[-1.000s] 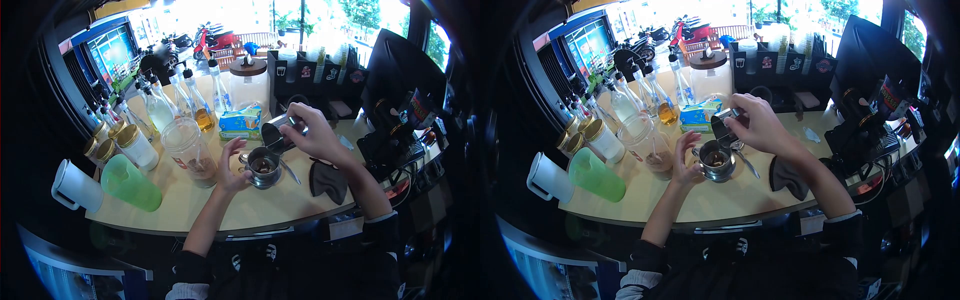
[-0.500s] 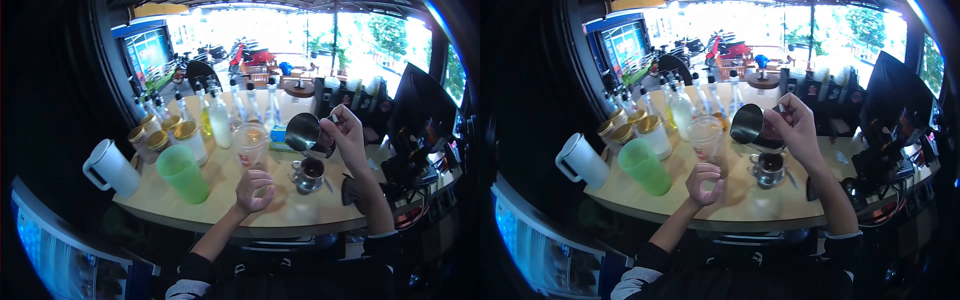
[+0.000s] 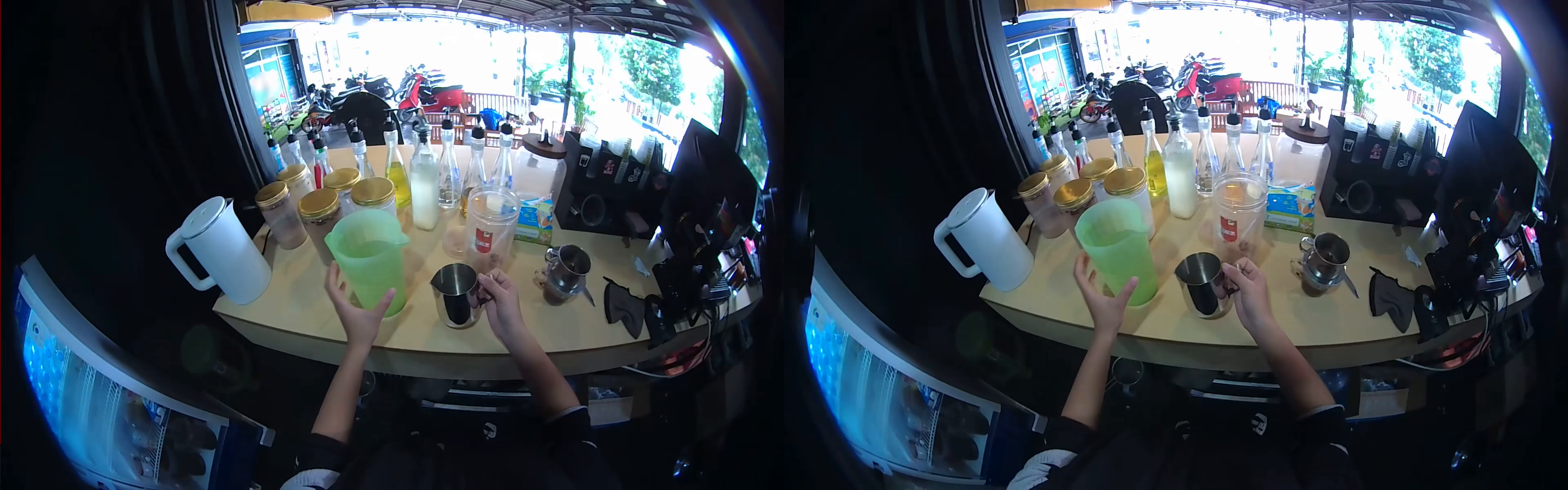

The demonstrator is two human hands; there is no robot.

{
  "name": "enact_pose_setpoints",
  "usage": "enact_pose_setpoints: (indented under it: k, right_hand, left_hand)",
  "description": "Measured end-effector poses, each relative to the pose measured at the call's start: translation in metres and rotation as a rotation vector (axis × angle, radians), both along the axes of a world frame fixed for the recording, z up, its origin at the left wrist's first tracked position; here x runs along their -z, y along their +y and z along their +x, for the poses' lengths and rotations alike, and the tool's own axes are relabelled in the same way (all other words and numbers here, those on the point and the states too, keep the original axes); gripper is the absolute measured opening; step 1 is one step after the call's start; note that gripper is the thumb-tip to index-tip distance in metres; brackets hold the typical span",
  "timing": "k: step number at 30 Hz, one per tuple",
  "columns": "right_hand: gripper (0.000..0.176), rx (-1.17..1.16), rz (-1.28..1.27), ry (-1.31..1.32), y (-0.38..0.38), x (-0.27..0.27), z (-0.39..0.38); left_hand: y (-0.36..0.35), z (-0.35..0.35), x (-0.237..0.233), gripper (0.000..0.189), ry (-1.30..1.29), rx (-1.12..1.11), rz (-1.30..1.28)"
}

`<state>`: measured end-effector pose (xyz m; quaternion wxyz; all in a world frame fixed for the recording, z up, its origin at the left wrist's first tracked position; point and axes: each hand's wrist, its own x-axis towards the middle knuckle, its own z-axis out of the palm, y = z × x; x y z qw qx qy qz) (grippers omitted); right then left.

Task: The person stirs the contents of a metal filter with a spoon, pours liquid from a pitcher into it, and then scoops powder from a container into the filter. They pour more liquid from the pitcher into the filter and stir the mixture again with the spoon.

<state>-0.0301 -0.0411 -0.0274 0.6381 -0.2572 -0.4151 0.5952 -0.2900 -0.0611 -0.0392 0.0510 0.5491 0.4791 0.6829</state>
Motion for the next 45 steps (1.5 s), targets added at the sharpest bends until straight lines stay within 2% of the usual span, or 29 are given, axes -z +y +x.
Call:
enact_pose_setpoints:
  k: [2,8,12,14,18,22,26,30,38,45]
  right_hand:
    - [0.020,0.018,0.013,0.028,0.001,0.016,-0.007]
    - [0.024,0.066,0.014,0.033,-0.016,0.015,-0.024]
    - [0.022,0.083,0.049,0.099,-0.001,0.056,-0.025]
    - [0.018,0.238,0.073,-0.113,0.000,0.061,-0.028]
    - [0.020,0.235,0.026,-0.178,-0.016,0.043,-0.032]
    - [0.018,0.194,0.049,-0.044,-0.010,0.053,-0.028]
    - [0.011,0.260,0.050,-0.137,-0.005,0.062,-0.028]
    - [0.011,0.259,0.041,-0.136,-0.010,0.054,-0.030]
    - [0.011,0.237,0.080,-0.106,-0.012,0.052,-0.030]
    - [0.012,0.238,0.084,-0.139,-0.019,0.041,-0.032]
  left_hand:
    - [0.005,0.004,-0.003,0.105,-0.065,0.107,-0.085]
    - [0.023,0.002,-0.011,0.108,-0.024,0.126,-0.120]
    - [0.026,-0.002,-0.009,0.107,-0.014,0.162,-0.071]
    - [0.027,-0.004,-0.013,0.106,-0.017,0.174,-0.077]
    - [0.027,-0.009,-0.024,0.109,-0.025,0.261,-0.074]
    - [0.029,-0.018,-0.037,0.117,0.194,0.229,-0.087]
    - [0.030,-0.032,-0.036,0.117,0.399,0.171,-0.076]
    - [0.022,-0.035,-0.042,0.114,0.440,0.181,-0.111]
    - [0.023,-0.047,-0.044,0.106,0.625,0.057,-0.014]
    - [0.023,-0.052,-0.041,0.107,0.660,0.026,0.017]
